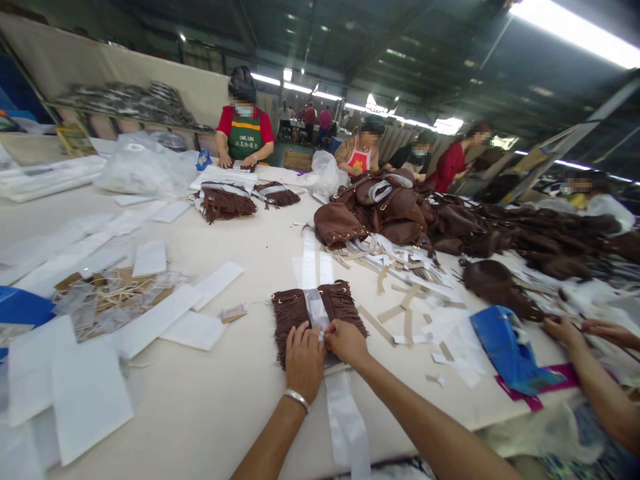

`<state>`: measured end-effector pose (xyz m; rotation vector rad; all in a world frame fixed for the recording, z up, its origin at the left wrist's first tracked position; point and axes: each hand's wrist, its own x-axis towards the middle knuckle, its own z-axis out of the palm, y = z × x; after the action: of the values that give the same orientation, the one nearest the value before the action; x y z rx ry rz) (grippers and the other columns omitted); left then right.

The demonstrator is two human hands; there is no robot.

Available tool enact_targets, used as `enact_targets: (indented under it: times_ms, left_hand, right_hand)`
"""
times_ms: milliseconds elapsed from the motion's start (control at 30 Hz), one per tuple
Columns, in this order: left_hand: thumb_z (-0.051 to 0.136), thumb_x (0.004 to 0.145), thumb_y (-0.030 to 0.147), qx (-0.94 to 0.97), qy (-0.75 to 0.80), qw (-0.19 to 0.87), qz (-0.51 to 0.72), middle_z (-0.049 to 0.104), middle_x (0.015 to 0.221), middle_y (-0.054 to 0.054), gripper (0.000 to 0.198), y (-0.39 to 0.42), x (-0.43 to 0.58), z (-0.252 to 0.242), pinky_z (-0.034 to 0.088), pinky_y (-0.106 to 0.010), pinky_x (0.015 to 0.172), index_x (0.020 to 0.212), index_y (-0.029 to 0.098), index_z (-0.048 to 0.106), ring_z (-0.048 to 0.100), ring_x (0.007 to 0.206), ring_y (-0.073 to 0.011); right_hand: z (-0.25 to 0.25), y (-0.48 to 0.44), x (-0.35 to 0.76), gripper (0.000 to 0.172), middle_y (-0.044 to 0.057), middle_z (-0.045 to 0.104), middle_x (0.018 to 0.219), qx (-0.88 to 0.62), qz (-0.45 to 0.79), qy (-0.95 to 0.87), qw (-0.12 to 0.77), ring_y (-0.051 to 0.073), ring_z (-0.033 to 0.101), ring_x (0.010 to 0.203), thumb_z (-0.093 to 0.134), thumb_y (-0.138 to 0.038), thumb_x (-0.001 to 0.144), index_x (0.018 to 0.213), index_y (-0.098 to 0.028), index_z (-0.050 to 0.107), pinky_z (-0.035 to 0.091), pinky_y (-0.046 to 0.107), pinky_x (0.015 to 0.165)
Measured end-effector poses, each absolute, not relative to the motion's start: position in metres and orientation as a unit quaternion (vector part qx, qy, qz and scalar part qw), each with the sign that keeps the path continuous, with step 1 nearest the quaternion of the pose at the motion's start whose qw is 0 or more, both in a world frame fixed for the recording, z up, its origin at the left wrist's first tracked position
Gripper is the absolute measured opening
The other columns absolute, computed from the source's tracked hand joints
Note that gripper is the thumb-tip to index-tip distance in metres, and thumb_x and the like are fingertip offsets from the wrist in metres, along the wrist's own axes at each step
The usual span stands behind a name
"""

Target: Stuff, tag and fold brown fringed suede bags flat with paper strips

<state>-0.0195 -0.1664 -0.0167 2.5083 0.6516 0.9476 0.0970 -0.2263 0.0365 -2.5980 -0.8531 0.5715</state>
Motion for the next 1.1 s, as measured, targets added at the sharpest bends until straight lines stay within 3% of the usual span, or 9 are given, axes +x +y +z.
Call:
enact_targets:
  times_ms: [233,300,400,533,833,967,1100]
  left_hand:
    - [0.046,0.090,0.018,0.901,0.219,0.200,0.317,0.067,0.098,-0.008,0.019,-0.164,-0.021,-0.014,0.033,-0.053,0.107,0.100,0.021,0.061,0.054,0.117,-0.0290]
    - [0.047,0.090,0.018,0.901,0.217,0.199,0.317,0.067,0.097,-0.008,0.017,-0.164,-0.021,-0.015,0.034,-0.053,0.107,0.099,0.021,0.062,0.054,0.116,-0.0288]
    - [0.047,0.089,0.019,0.902,0.215,0.195,0.319,0.067,0.097,-0.008,0.017,-0.164,-0.022,-0.014,0.034,-0.053,0.106,0.099,0.022,0.062,0.055,0.115,-0.0287]
    - [0.048,0.089,0.018,0.904,0.213,0.185,0.320,0.067,0.097,-0.008,0.021,-0.164,-0.022,-0.013,0.036,-0.053,0.105,0.103,0.024,0.063,0.055,0.115,-0.0286]
    - [0.047,0.090,0.019,0.912,0.219,0.190,0.289,0.066,0.104,-0.009,0.023,-0.164,-0.020,-0.018,0.032,-0.053,0.108,0.105,0.023,0.063,0.053,0.117,-0.0282]
    - [0.049,0.089,0.017,0.915,0.219,0.185,0.284,0.066,0.104,-0.007,0.024,-0.164,-0.021,-0.016,0.034,-0.052,0.107,0.106,0.024,0.064,0.054,0.116,-0.0265]
    - [0.048,0.090,0.017,0.917,0.224,0.183,0.275,0.066,0.104,-0.007,0.025,-0.165,-0.021,-0.014,0.033,-0.052,0.108,0.107,0.025,0.065,0.053,0.117,-0.0261]
  right_hand:
    - [0.039,-0.215,0.098,0.007,0.009,0.071,0.088,-0.924,0.194,-0.306,0.118,0.021,0.066,0.091,0.062,-0.022,0.078,0.083,-0.017,0.064,0.044,0.026,0.074]
    - [0.038,-0.212,0.101,0.019,0.011,0.071,0.090,-0.926,0.197,-0.300,0.117,0.022,0.067,0.092,0.066,-0.019,0.074,0.093,-0.015,0.062,0.045,0.026,0.072]
    - [0.037,-0.210,0.104,0.034,0.009,0.071,0.081,-0.926,0.220,-0.280,0.124,0.021,0.070,0.076,0.068,-0.012,0.068,0.101,-0.014,0.058,0.048,0.024,0.062]
    - [0.034,-0.211,0.107,0.031,0.006,0.069,0.066,-0.921,0.258,-0.254,0.144,0.017,0.065,0.051,0.068,-0.012,0.067,0.097,-0.013,0.058,0.046,0.022,0.046]
    - [0.030,-0.210,0.108,0.026,0.002,0.068,0.061,-0.895,0.337,-0.242,0.167,0.015,0.062,0.044,0.068,-0.012,0.075,0.099,-0.015,0.060,0.050,0.023,0.041]
    - [0.042,-0.206,0.109,0.006,0.002,0.064,0.053,-0.888,0.345,-0.279,0.120,0.017,0.064,0.048,0.068,-0.014,0.078,0.082,-0.014,0.064,0.053,0.026,0.048]
    - [0.050,-0.211,0.112,0.016,0.001,0.067,0.067,-0.890,0.311,-0.327,0.070,0.014,0.066,0.066,0.070,-0.026,0.082,0.074,-0.013,0.064,0.055,0.028,0.065]
